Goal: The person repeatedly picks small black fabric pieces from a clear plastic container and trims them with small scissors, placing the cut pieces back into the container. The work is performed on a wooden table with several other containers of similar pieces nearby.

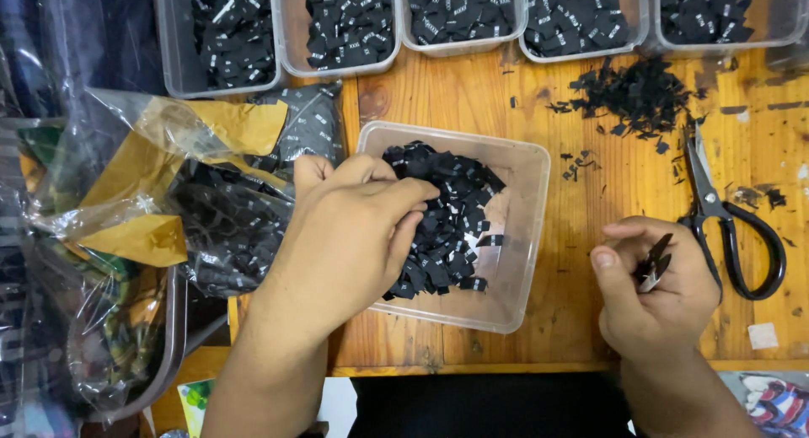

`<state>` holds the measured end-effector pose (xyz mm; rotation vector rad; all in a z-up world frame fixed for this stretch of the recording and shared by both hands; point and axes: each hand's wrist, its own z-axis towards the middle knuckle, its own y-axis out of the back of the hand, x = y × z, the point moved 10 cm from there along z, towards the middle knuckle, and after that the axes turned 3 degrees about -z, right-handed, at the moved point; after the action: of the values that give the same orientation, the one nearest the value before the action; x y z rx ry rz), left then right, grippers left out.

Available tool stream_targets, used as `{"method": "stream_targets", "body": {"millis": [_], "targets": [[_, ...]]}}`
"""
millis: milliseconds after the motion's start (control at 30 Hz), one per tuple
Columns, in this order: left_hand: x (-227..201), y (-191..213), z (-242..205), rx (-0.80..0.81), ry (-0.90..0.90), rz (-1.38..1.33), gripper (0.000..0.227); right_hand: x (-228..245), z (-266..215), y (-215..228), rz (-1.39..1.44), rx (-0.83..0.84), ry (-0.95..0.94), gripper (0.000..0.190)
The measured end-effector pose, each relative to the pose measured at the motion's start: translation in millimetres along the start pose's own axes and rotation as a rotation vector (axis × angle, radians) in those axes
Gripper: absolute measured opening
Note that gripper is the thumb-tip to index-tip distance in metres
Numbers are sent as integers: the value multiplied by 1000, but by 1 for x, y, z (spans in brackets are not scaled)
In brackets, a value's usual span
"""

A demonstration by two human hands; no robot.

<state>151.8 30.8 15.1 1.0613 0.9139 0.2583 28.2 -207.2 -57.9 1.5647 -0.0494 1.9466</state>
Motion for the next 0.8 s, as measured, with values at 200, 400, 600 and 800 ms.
{"method": "stream_targets", "body": {"millis": [200, 400, 600, 800], "targets": [[-6, -3, -1, -17, -55, -46, 12, 5, 3, -2, -35, 12, 38, 8], [-9, -1, -2, -20, -74, -130, 14, -1, 2, -3, 13, 22, 20, 9], [-7, 12, -1, -86, 40, -503, 12, -1, 3, -5, -54, 52, 22, 10], [13, 2, -12, -141, 354, -746, 12, -8, 1, -3, -95, 50, -44, 13]]}}
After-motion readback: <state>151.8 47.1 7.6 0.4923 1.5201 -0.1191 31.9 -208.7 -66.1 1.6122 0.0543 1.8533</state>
